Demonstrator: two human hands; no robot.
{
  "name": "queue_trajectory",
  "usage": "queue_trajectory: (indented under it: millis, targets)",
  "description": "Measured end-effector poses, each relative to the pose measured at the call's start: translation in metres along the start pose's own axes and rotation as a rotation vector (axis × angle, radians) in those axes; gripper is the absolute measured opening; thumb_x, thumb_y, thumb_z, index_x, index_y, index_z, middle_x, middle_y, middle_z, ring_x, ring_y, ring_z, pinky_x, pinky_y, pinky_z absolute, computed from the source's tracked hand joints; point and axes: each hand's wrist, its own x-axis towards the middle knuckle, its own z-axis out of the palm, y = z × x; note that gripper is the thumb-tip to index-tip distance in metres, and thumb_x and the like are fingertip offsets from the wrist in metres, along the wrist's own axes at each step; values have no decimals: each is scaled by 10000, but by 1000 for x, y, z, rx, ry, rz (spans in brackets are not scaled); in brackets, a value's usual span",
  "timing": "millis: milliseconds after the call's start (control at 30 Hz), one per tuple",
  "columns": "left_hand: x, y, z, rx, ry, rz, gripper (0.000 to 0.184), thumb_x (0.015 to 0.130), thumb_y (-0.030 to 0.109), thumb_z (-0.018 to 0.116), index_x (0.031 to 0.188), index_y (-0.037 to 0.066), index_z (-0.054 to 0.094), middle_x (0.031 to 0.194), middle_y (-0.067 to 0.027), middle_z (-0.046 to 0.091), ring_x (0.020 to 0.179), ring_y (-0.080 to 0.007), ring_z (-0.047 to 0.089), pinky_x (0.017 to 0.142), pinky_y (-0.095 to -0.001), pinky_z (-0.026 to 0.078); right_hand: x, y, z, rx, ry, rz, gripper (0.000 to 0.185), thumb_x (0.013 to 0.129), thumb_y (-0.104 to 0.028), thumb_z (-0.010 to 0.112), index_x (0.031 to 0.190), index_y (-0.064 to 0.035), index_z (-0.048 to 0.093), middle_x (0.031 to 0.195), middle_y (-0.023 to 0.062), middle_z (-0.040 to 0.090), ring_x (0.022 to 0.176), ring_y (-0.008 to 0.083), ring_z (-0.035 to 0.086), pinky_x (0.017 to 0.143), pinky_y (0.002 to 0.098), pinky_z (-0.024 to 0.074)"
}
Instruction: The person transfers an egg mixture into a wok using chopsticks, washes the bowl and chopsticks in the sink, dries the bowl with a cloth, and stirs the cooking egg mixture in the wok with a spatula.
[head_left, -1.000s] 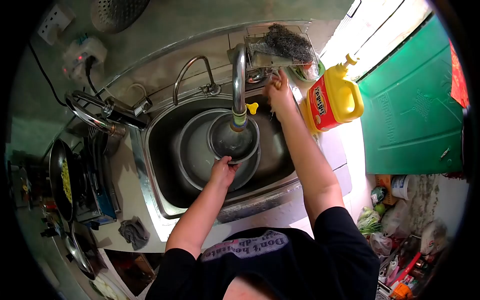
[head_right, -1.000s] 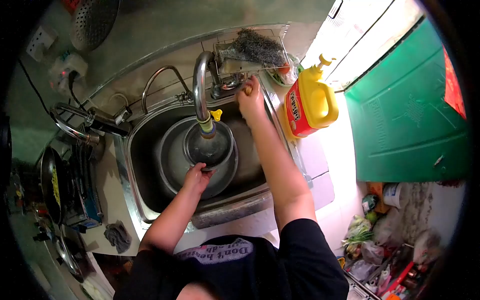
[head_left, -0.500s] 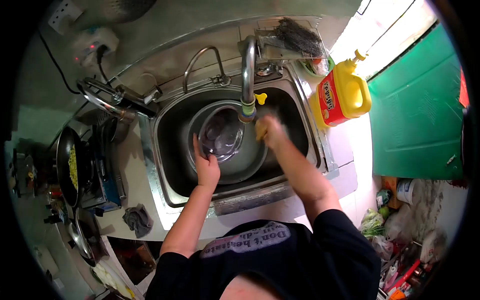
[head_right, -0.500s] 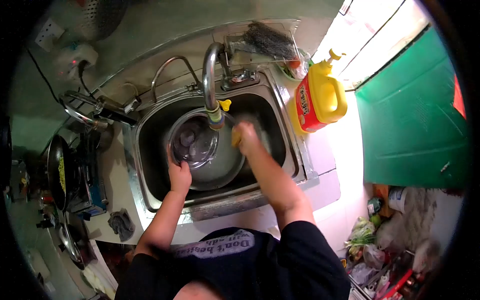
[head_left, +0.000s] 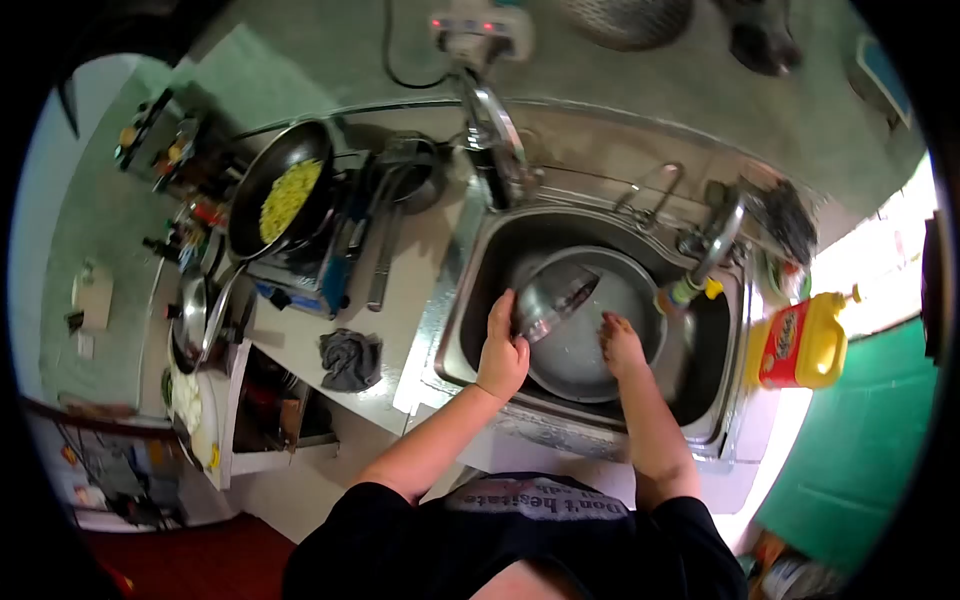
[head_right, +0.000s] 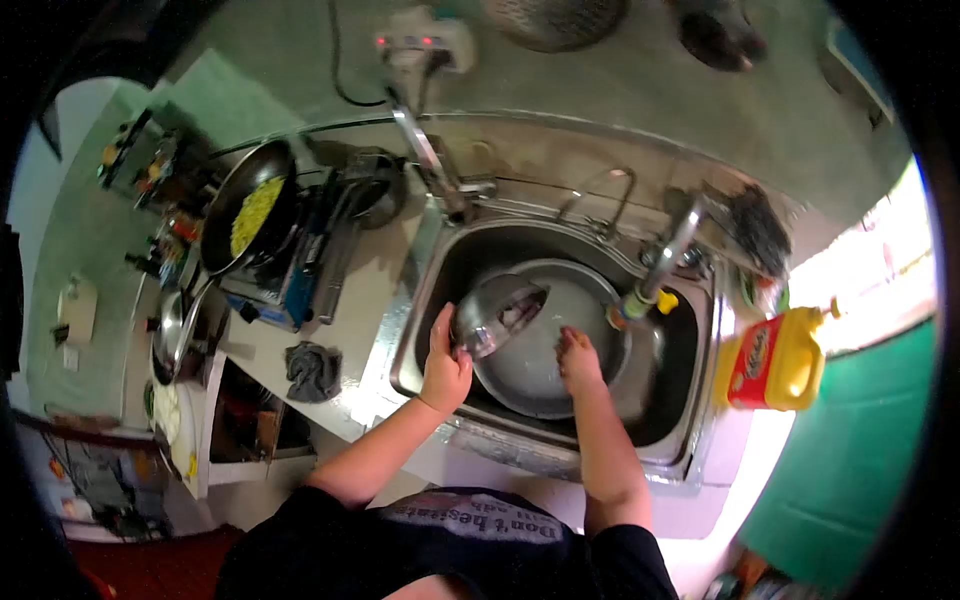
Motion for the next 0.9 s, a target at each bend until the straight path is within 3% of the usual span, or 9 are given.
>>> queue_trajectory:
  millis: [100,200,267,300,367,433,667,833,900]
  targets:
    - [-3,-26,-14,-137,183,-367,612,678,-64,393,1255,-23,190,1193,-211,357,1128,-287,368,927,-291,299,-4,-16,7,-90,31,13,206,857,-324,406,825,-133,475,559,-41,394,393,68,315,326,200,209]
    - [-3,-49,-33,-613,280,-981,500,745,-19,373,1219,70,242,1063,-152,445,862,-259,545,552,-369,530,-10,-25,-1,-70,28,-41,259,867,-357,373,730,-145,432,537,-43,356,386,71,298,336,213,215]
    - [-12,-80,-48,-864,305,-942,459,759,27,392,1202,59,276,1073,-159,450,861,-262,544,597,-380,525,-14,-34,7,-68,76,-49,285,868,-355,368,664,-157,371,510,-47,309,399,76,302,350,224,229]
    - [-6,-71,-61,-742,290,-996,313,757,18,398,1041,-111,376,1054,-198,447,869,-261,538,620,-362,524,5,-23,-14,255,-158,-6,258,867,-355,370,727,-144,425,520,-33,332,420,92,325,364,232,239]
    - [0,-66,-75,-912,446,-972,323,766,27,400,1074,-63,369,1062,-184,447,889,-266,524,669,-365,509,12,-26,-26,411,-622,77,264,866,-365,376,823,-120,465,603,10,440,495,143,422,415,262,326]
    - [1,-67,-88,-782,454,-933,319,774,40,405,1087,-12,370,1058,-164,451,898,-275,506,724,-379,485,-15,-38,8,399,-125,25,294,858,-375,394,932,-102,475,798,77,547,675,206,528,564,331,418]
    - [-8,-133,-107,-995,501,-980,296,804,66,416,1076,-42,375,1069,-153,447,938,-288,474,719,-367,492,-20,-34,10,465,-263,-43,351,880,-329,351,1109,-74,431,1075,141,497,1014,247,474,686,426,441]
    - [-8,-115,-111,-1012,623,-999,279,824,115,444,1056,-36,404,997,-157,489,851,-287,514,699,-346,502,43,20,-60,-912,177,-350,313,876,-256,331,1070,-72,494,963,91,558,896,226,522,667,395,448]
    - [-20,-133,-116,-1069,551,-1037,360,780,125,509,1095,11,378,964,-140,493,809,-271,530,669,-367,502,-9,-14,-41,-338,122,-103,325,802,-325,481,1009,-81,542,928,105,584,892,244,541,775,314,412]
